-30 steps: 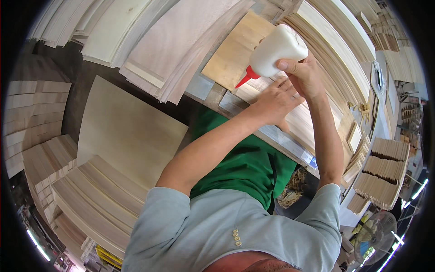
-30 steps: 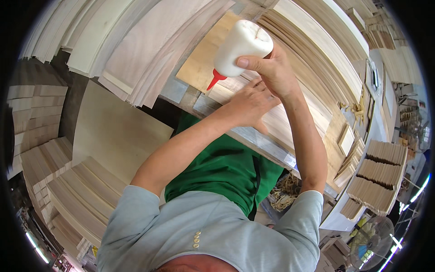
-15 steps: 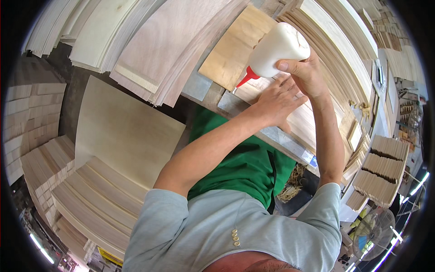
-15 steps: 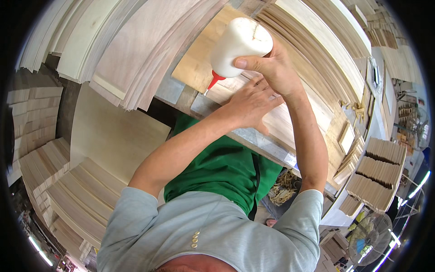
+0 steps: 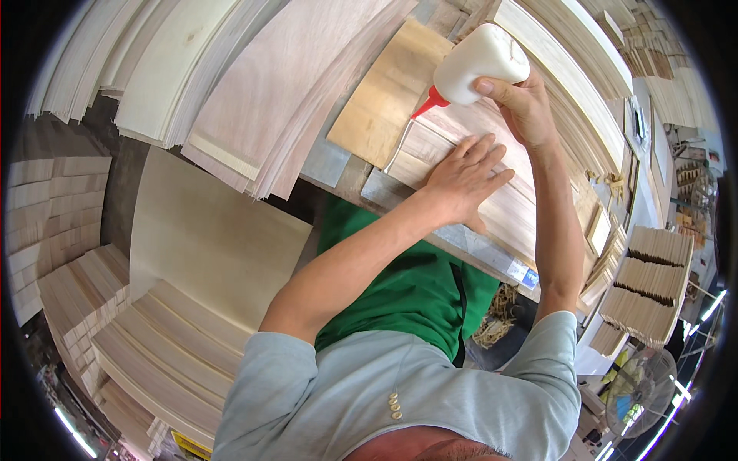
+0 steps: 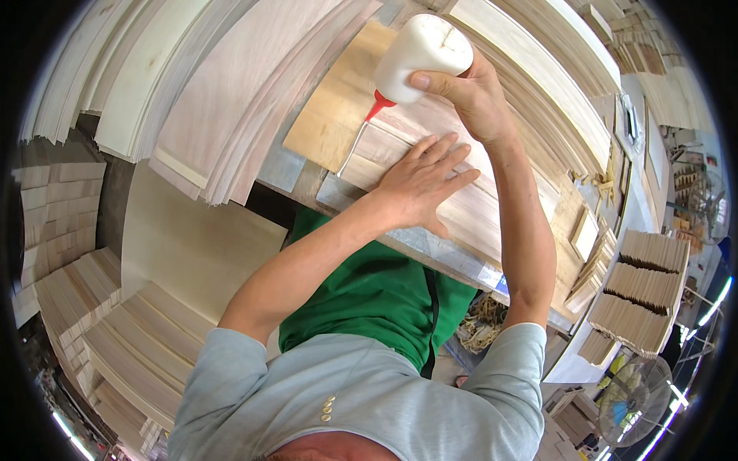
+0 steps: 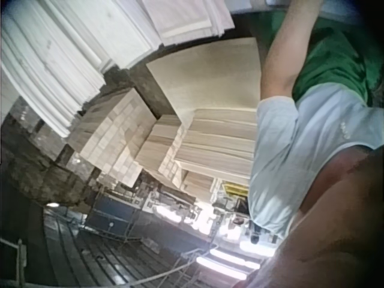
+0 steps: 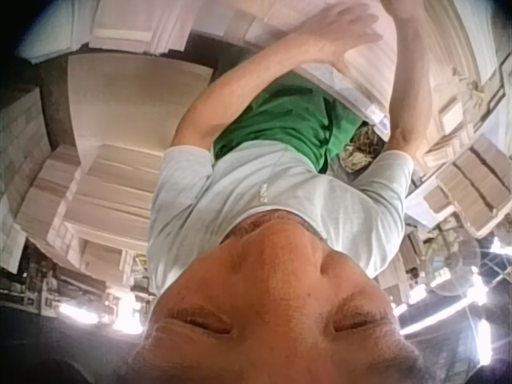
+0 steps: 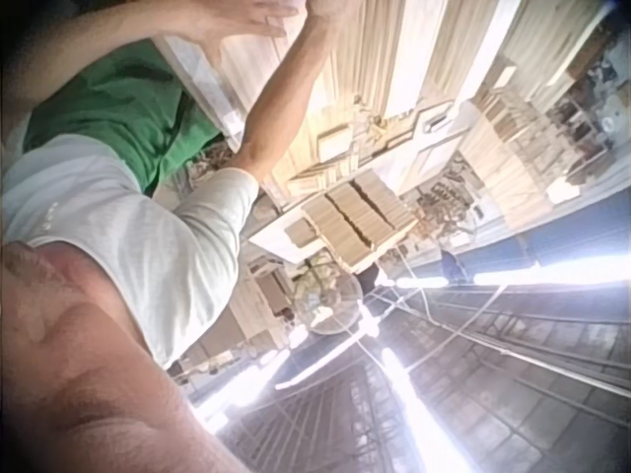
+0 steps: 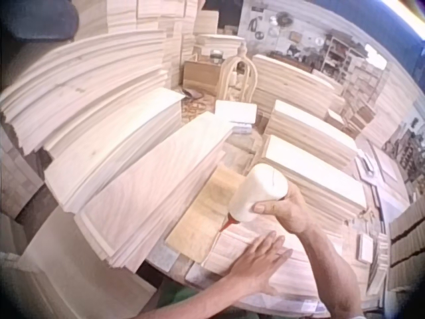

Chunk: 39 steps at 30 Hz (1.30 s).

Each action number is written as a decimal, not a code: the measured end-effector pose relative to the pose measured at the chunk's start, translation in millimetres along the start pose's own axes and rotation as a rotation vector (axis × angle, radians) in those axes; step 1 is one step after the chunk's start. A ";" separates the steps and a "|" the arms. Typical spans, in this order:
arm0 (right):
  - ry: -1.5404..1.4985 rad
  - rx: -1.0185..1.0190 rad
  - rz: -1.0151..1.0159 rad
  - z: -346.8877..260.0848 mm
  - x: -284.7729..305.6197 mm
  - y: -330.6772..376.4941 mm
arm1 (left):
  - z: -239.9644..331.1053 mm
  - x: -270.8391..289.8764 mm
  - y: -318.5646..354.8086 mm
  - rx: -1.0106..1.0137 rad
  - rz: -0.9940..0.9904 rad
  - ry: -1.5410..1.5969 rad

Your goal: Assembling small wooden boxes by applying glue and joining panels at a workbench.

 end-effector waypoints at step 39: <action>-0.306 0.441 0.674 -107.3 139.5 182.9 | 6.5 5.8 -5.2 -0.071 -0.039 -0.003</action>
Point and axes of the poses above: each hand's wrist, its own y-axis away from the middle knuckle, its own x-axis out of the back of the hand, z = x × y, the point moved 6 cm from there along -y, towards the middle knuckle, and after that the axes turned 9 degrees about -y, right-handed, at the moved point
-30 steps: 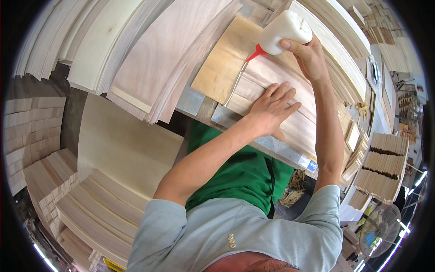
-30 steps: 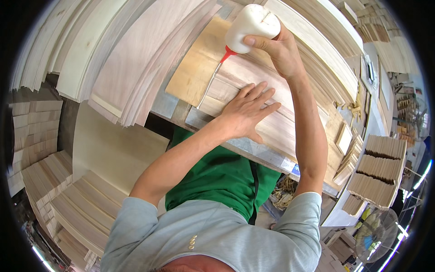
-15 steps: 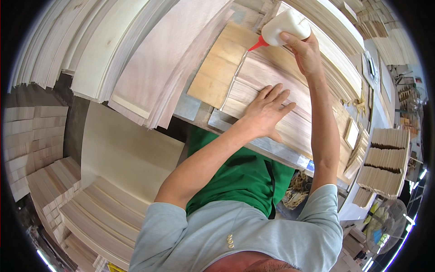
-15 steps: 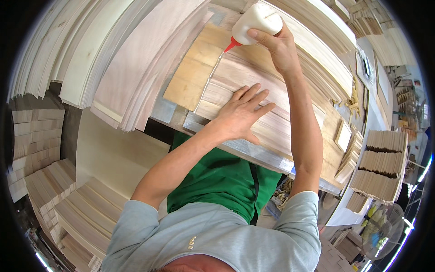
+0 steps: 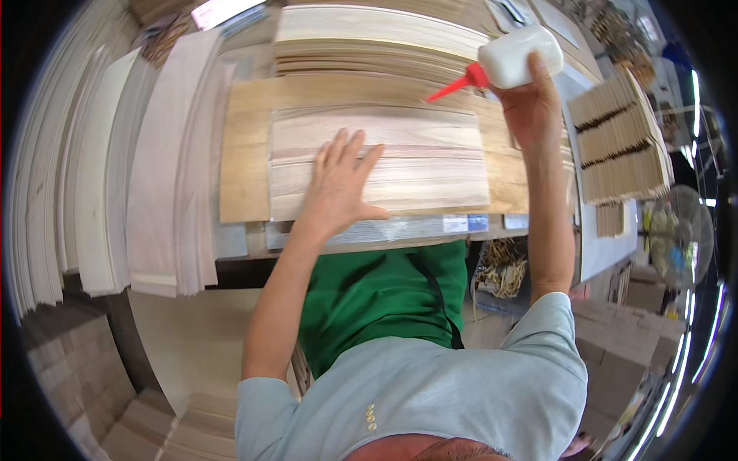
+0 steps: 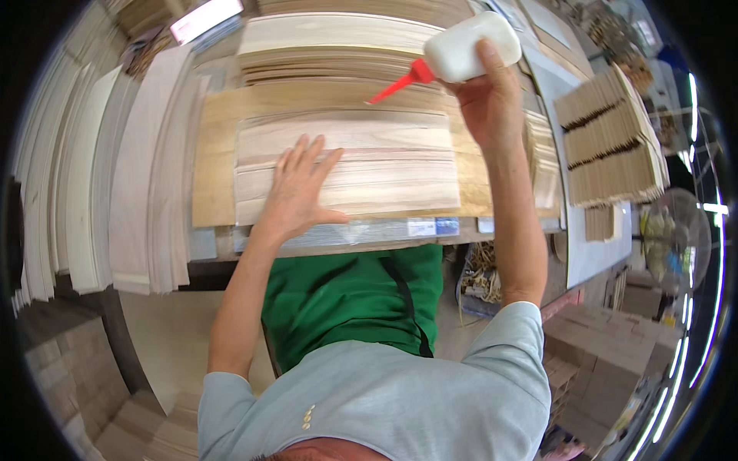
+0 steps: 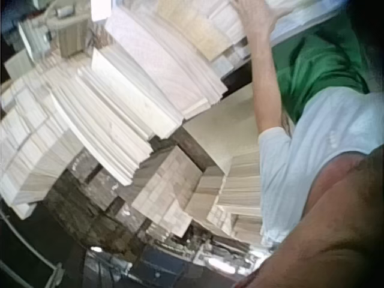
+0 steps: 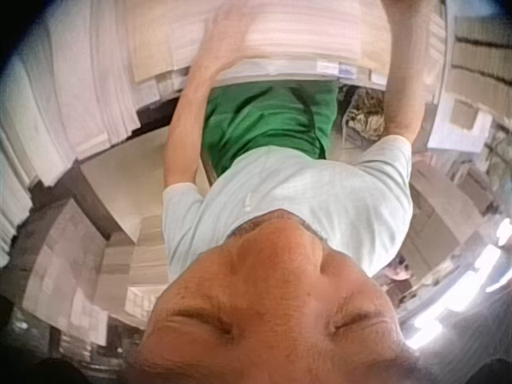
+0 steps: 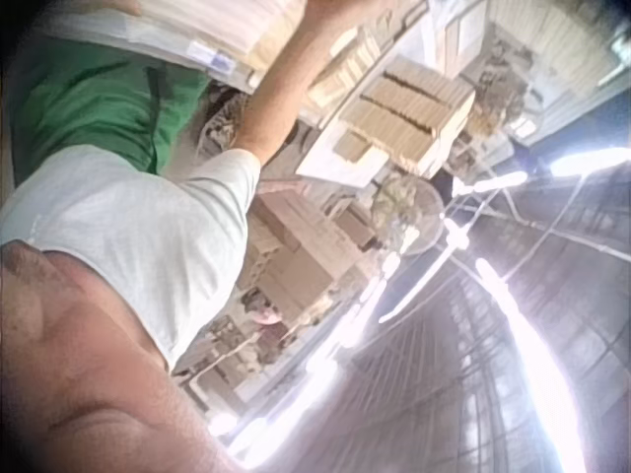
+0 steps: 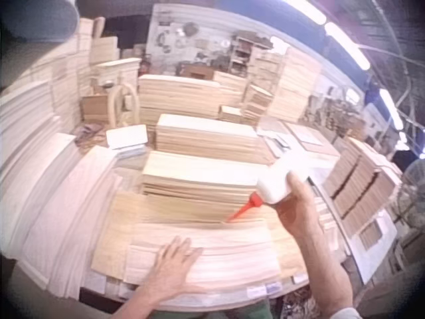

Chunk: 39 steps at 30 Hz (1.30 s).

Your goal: Assembling small wooden boxes by applying glue and joining panels at a workbench.

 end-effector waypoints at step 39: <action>1.430 0.130 -0.538 0.4 -12.4 93.2 | -93.9 216.1 108.8 0.858 0.465 -0.514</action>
Point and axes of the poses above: each hand's wrist, its own y-axis away from the middle knuckle, its own x-axis out of the back of the hand, z = x × y, the point moved 6 cm from there along -y, towards the middle knuckle, and after that the axes turned 9 degrees about -y, right-handed, at the moved point
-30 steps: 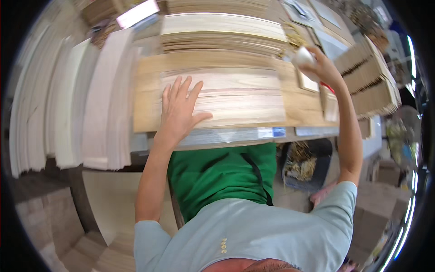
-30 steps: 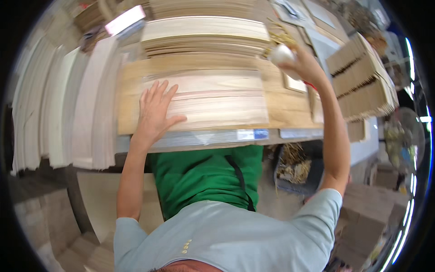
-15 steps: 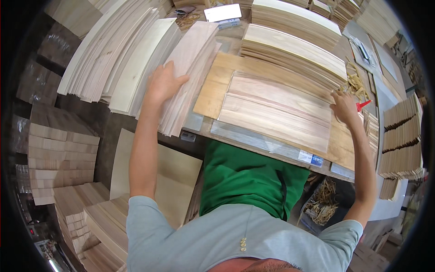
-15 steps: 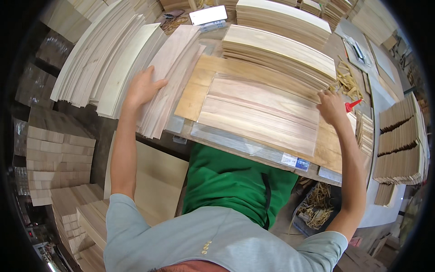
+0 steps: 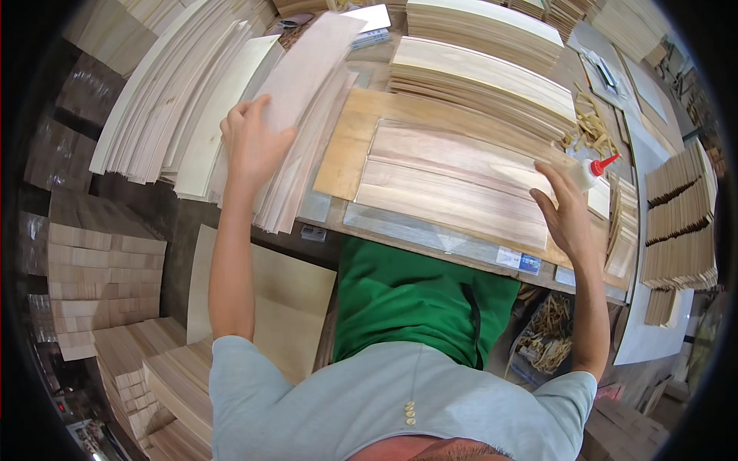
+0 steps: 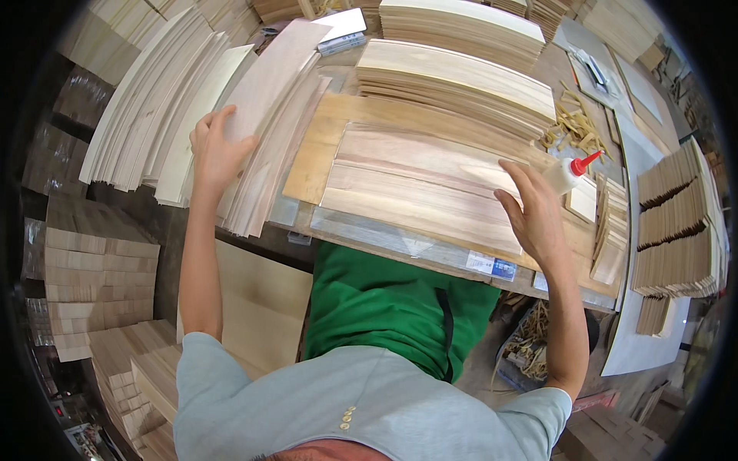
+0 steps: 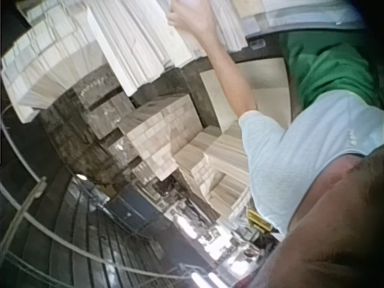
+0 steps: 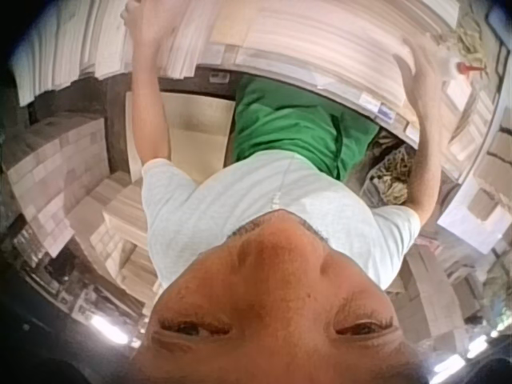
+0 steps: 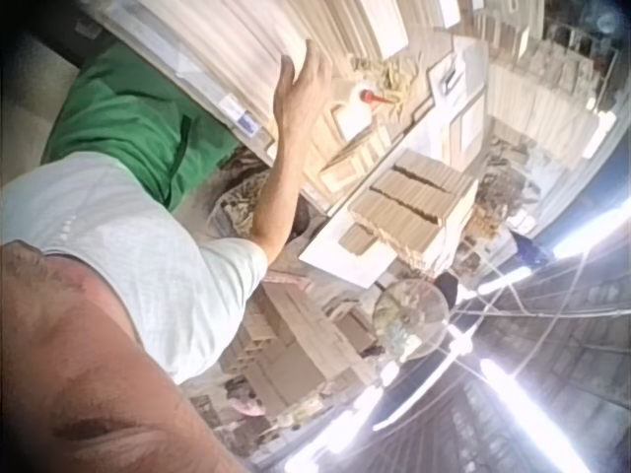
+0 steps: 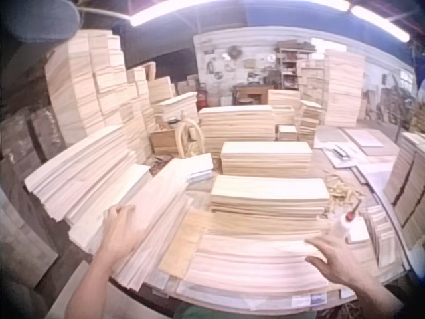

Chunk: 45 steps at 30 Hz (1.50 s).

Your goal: Assembling small wooden boxes by applying glue and joining panels at a workbench.

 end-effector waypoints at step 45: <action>-0.206 -0.259 0.110 115.4 -0.8 37.5 | 102.7 -66.1 29.2 -0.561 -0.364 0.558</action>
Point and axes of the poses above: each hand's wrist, its own y-axis away from the middle knuckle, its own x-axis out of the back of the hand, z = x × y, the point moved 6 cm from there along -y, towards the middle knuckle, and after that the axes turned 9 degrees about -y, right-handed, at the moved point
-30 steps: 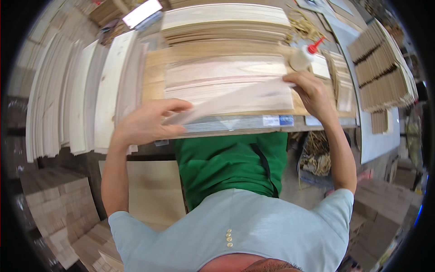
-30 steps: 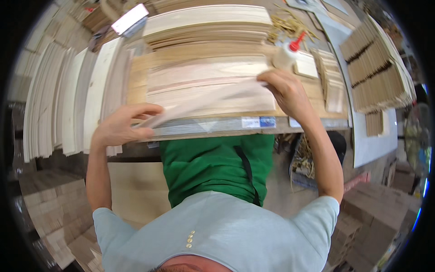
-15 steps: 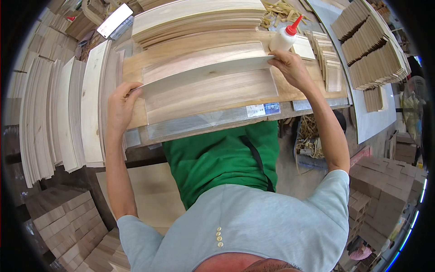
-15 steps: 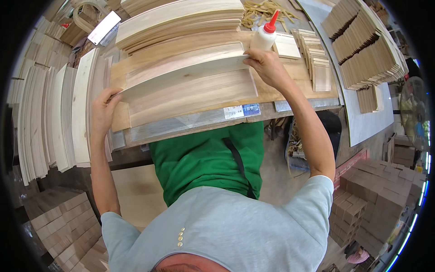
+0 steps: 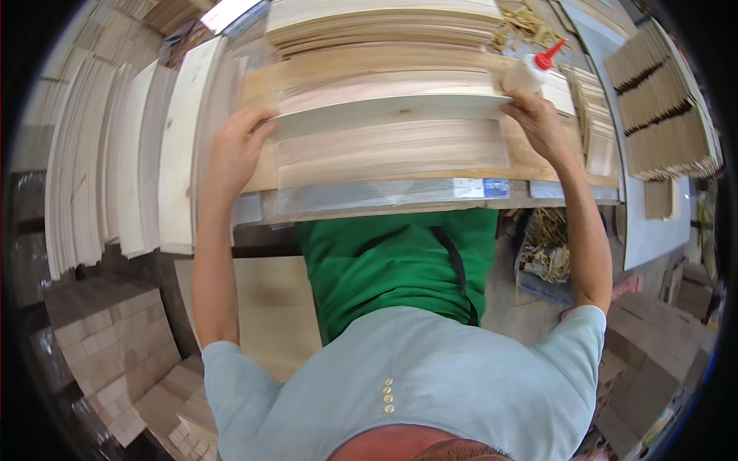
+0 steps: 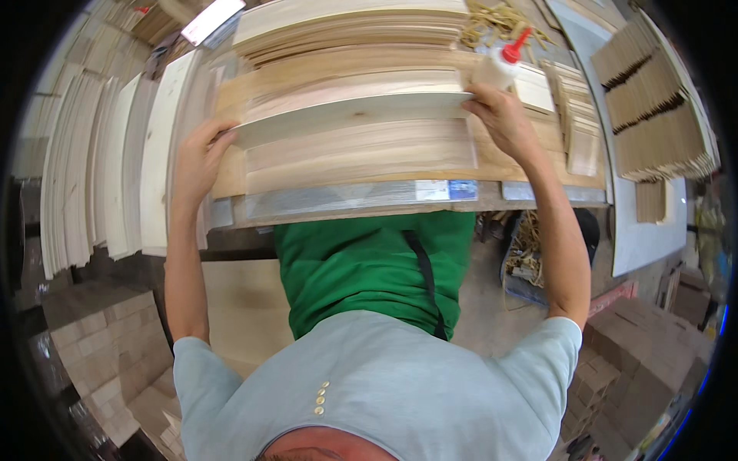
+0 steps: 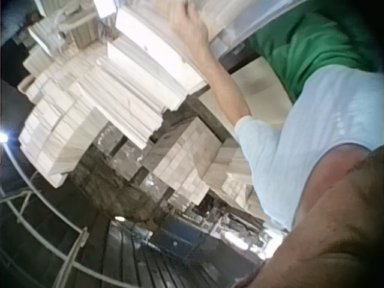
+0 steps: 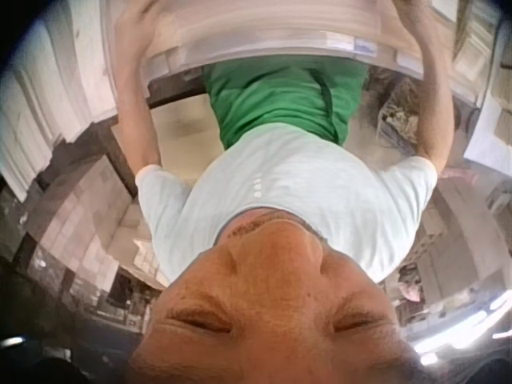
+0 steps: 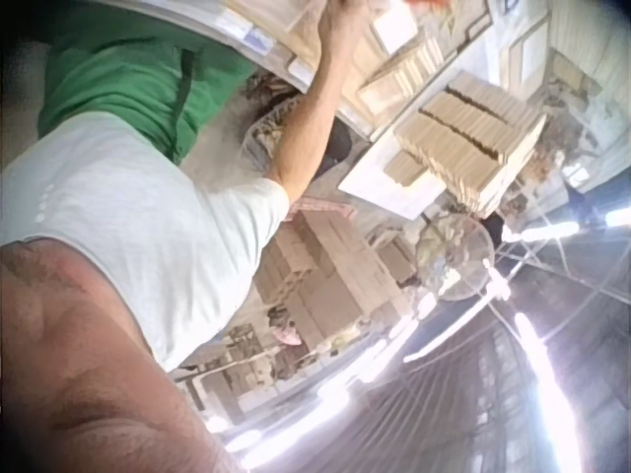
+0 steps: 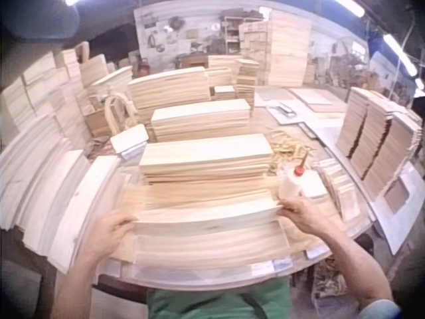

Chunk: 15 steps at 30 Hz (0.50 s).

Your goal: Assembling small wooden boxes by applying glue and joining panels at a workbench.

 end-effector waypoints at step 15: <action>0.013 -0.055 -0.017 0.1 -8.8 -0.1 | 38.2 -26.1 -11.2 -0.314 0.066 -0.324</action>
Point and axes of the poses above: each hand's wrist, its own y-axis away from the middle knuckle, its own x-axis out of the back of the hand, z = x × y, the point moved 6 cm from there along -y, towards the middle knuckle, and after that the axes turned 9 degrees about -y, right-handed, at the moved point
